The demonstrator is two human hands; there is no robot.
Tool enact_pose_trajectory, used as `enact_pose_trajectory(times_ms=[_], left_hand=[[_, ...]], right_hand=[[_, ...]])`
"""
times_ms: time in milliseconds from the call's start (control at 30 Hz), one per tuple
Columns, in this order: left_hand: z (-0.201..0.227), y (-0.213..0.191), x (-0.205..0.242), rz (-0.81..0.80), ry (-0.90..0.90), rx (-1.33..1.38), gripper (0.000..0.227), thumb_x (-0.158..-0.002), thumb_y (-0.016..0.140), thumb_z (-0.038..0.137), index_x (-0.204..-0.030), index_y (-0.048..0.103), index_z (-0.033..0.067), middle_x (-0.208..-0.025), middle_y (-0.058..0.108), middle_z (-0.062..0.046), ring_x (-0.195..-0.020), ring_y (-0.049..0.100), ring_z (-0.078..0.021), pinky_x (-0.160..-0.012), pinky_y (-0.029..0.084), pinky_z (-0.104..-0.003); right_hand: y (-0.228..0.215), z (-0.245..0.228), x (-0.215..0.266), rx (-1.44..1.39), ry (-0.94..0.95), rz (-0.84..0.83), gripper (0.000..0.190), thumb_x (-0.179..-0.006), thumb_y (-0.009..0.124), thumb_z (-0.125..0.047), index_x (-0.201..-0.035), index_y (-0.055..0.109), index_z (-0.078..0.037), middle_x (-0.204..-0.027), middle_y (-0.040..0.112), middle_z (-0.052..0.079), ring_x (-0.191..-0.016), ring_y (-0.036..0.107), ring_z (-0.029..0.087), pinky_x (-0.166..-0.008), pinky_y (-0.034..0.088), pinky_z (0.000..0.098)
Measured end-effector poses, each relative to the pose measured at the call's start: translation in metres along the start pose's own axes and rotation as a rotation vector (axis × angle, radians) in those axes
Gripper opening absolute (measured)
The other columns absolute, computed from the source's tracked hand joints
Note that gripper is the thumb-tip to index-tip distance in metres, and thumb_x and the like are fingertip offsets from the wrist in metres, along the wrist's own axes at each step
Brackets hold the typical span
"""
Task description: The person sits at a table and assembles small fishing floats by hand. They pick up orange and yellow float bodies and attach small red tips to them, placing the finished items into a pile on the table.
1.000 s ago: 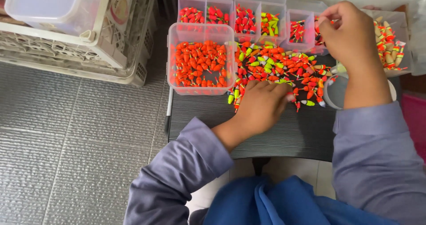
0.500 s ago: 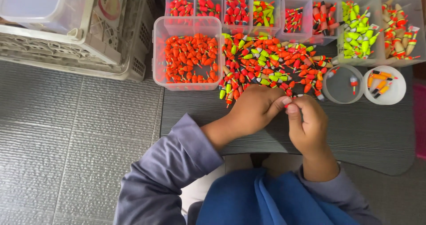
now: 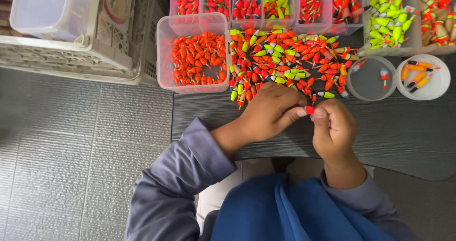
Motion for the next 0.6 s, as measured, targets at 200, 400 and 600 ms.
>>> enact_pose_trajectory(times_ms=[200,400,600], left_hand=[[-0.002,0.002,0.0,-0.043,0.015,-0.03,0.023,-0.101,0.059,0.034,-0.102,0.067,0.0122,-0.087,0.068,-0.008,-0.084,0.07,-0.0347,-0.076,0.049,-0.046],[0.0,-0.001,-0.003,-0.049,0.036,-0.029,0.02,-0.096,0.067,0.031,-0.105,0.066,0.012,-0.09,0.069,-0.006,-0.085,0.07,-0.0346,-0.075,0.05,-0.049],[0.0,0.0,-0.004,-0.084,-0.011,-0.048,0.023,-0.103,0.055,0.03,-0.097,0.069,0.0132,-0.081,0.068,-0.005,-0.08,0.069,-0.0339,-0.075,0.049,-0.046]], right_hand=[[0.001,0.001,-0.001,0.021,0.032,-0.013,0.033,-0.108,0.047,-0.009,-0.078,0.059,-0.004,-0.063,0.055,0.007,-0.057,0.057,0.027,-0.055,0.048,0.0367],[0.003,-0.002,-0.002,0.012,0.047,-0.015,0.032,-0.109,0.045,-0.011,-0.081,0.059,-0.004,-0.063,0.054,0.007,-0.057,0.057,0.026,-0.055,0.048,0.0346],[0.005,-0.002,-0.003,0.002,0.04,-0.038,0.029,-0.107,0.047,-0.011,-0.082,0.06,-0.004,-0.065,0.055,0.008,-0.059,0.058,0.028,-0.056,0.049,0.0363]])
Point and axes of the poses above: each hand's wrist, its own x-axis away from the middle knuckle, its own y-axis out of the palm, z = x × y, the point moved 7 cm from there along -x, towards the middle knuckle
